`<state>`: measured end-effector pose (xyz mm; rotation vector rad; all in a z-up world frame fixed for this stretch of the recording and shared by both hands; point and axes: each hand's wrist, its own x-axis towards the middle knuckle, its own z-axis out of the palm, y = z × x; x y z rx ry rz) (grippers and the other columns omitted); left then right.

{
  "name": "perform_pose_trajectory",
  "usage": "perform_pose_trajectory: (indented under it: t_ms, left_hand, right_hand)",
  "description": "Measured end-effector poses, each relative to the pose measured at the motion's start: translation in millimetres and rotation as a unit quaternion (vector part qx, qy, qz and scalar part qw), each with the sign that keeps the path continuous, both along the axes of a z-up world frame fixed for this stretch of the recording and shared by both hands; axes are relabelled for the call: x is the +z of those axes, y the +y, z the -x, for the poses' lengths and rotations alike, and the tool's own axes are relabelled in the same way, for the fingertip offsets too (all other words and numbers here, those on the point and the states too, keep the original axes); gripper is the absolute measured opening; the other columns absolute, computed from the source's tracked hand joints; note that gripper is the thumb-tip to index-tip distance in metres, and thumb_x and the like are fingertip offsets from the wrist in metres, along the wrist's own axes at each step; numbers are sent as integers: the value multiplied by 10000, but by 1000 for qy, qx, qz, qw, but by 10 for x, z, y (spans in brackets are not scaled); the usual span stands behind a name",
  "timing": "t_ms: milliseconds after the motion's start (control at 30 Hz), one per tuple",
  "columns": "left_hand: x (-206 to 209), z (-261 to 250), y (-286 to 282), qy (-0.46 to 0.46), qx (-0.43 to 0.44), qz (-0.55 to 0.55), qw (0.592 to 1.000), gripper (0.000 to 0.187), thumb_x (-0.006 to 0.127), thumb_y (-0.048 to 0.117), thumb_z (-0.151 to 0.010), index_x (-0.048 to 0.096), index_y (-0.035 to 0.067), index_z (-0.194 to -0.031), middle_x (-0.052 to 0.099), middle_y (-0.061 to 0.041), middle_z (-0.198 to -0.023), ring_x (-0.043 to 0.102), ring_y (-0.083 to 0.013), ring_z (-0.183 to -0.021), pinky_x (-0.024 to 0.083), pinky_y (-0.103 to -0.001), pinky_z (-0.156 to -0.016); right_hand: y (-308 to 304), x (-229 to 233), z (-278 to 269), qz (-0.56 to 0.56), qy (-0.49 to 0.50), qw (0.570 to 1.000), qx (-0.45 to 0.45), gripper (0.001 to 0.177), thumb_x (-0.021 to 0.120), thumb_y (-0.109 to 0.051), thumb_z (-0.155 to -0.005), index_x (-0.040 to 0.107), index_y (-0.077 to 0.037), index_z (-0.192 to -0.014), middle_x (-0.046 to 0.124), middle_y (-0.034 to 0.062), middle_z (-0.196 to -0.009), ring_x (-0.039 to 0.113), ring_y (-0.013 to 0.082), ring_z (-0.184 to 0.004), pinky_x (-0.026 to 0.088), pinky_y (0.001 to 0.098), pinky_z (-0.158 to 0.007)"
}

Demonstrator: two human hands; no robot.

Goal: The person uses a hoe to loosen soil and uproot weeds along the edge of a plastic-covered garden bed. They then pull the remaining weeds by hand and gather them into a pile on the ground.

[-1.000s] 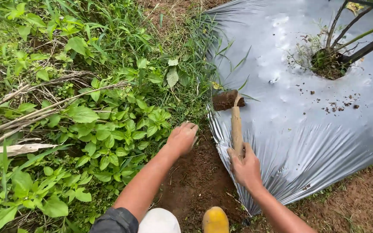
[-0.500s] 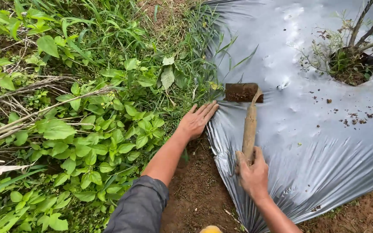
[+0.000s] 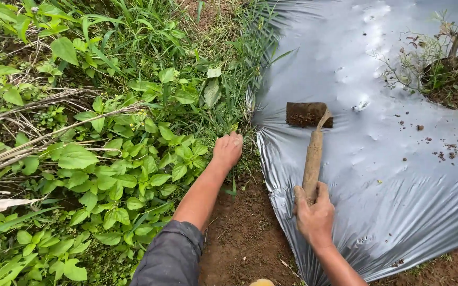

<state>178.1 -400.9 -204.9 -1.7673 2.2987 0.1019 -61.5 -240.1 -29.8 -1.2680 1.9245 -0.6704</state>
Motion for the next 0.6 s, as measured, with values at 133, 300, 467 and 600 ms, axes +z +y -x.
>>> perform_pose_trajectory:
  t_ms: [133, 300, 467, 600]
  left_hand:
    - [-72, 30, 353, 44, -9, -16, 999, 216, 481, -35, -1005, 582, 28, -1185, 630, -54, -907, 512, -119, -663, 465, -257, -511]
    - [225, -64, 529, 149, 46, -48, 987, 344, 453, -175, -907, 541, 4, -1186, 613, -139, -1068, 639, -211, -760, 585, -340, -628]
    - [135, -139, 565, 157, 40, -11, 987, 285, 488, -61, -931, 586, 9, -1189, 657, -181, -1197, 655, -168, -741, 576, -332, -592]
    - [118, -128, 560, 171, 57, -8, 984, 244, 448, 70, -1020, 634, 30, -1174, 678, -156, -1153, 743, -233, -855, 634, -394, -715]
  right_hand:
    - [58, -62, 40, 12, -2, 1000, 27, 509, 542, -464, -941, 509, -78, -1270, 716, 58, -688, 681, 178, -479, 623, 335, -445]
    - [48, -226, -47, 43, 67, 989, 123, 669, 535, -429, -964, 429, 52, -1417, 669, 81, -615, 423, 114, -320, 424, 333, -270]
    - [-92, -19, -578, -19, 83, 981, 176, 528, 471, -404, -1040, 466, 37, -1329, 703, 219, -803, 667, 312, -596, 552, 456, -559]
    - [-250, -273, -743, -67, 196, 943, 262, 514, 422, -481, -1058, 424, 14, -1197, 692, 309, -873, 733, 499, -865, 582, 586, -760]
